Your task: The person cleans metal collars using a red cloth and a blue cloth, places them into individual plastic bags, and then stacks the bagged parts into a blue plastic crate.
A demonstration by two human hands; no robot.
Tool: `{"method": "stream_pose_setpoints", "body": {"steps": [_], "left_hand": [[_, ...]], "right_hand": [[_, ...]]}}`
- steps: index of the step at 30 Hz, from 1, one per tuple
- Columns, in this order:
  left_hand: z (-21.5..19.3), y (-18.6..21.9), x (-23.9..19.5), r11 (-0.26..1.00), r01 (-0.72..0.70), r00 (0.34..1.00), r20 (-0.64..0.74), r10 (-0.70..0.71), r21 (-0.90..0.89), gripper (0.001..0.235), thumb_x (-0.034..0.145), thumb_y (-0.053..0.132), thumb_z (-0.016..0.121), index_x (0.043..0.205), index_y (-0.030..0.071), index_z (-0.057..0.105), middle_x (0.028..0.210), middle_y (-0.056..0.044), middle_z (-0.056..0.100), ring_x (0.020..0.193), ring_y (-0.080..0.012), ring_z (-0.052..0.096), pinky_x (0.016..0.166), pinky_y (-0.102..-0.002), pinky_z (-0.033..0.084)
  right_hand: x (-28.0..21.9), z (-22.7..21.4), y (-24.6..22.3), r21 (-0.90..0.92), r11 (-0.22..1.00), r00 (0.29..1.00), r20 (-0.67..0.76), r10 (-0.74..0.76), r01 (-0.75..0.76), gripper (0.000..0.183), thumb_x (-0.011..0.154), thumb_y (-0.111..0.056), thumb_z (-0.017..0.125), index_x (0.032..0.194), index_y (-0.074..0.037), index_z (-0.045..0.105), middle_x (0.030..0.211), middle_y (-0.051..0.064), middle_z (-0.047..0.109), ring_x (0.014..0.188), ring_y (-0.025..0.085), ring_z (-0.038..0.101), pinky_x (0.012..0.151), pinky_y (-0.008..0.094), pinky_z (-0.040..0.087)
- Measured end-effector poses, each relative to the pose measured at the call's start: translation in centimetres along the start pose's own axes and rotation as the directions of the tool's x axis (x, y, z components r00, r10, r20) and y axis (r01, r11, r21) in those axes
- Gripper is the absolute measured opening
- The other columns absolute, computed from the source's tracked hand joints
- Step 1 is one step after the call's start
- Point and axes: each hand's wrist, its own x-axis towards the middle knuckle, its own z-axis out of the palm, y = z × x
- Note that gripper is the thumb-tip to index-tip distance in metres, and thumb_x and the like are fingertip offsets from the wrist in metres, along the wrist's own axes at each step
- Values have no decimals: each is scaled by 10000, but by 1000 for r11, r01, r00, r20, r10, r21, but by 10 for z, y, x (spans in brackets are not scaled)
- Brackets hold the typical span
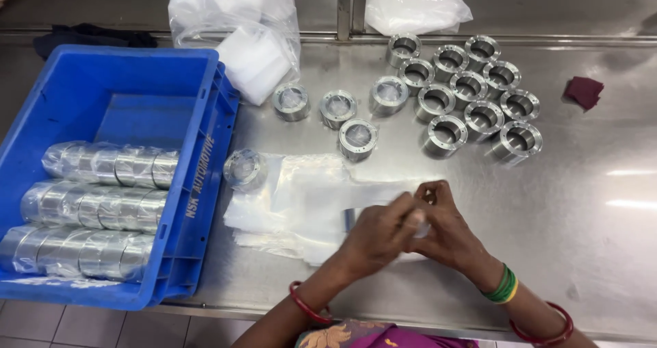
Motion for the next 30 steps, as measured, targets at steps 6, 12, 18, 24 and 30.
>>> {"method": "stream_pose_setpoints", "body": {"steps": [6,12,18,24,30], "left_hand": [[-6,24,-4,979,-58,996,62,71,-195,234,1067,289,572,1114,59,571,817,-88,694,750,-222,721,678,-354,574],[10,-38,-3,842,-200,962,-62,266,501,691,575,247,855,1150,5,559,1008,-263,648,913,-410,620,803,-466,544],[61,-64,13,894,90,989,-142,-30,440,401,828,125,743,1166,31,549,1030,-156,639,987,-373,672,865,-476,545],[50,-2,10,952,241,961,-182,-207,187,547,798,247,791,1162,-46,507,1187,-254,487,905,-392,652,744,-471,583],[43,-42,-50,967,54,998,-56,-41,249,537,828,128,711,1312,-25,538,1278,-219,559,1097,-348,627,839,-453,544]], "right_hand": [[-7,-1,39,347,937,995,62,-76,50,228,891,-211,768,1012,-57,650,868,22,670,651,96,695,569,293,601],[-12,7,94,608,763,968,39,249,-221,84,889,-42,700,953,12,697,786,39,627,668,105,554,557,298,428],[-22,-10,59,48,940,936,-121,-330,337,500,595,99,502,962,-90,784,914,63,507,873,182,561,777,324,502],[-19,-7,33,-244,929,934,-155,-322,279,538,686,-71,707,1175,85,544,1184,206,444,1074,353,530,882,430,509],[2,-16,31,-82,985,935,-335,119,-154,633,797,-321,777,1271,44,570,1166,176,607,918,290,652,749,407,552]]}}
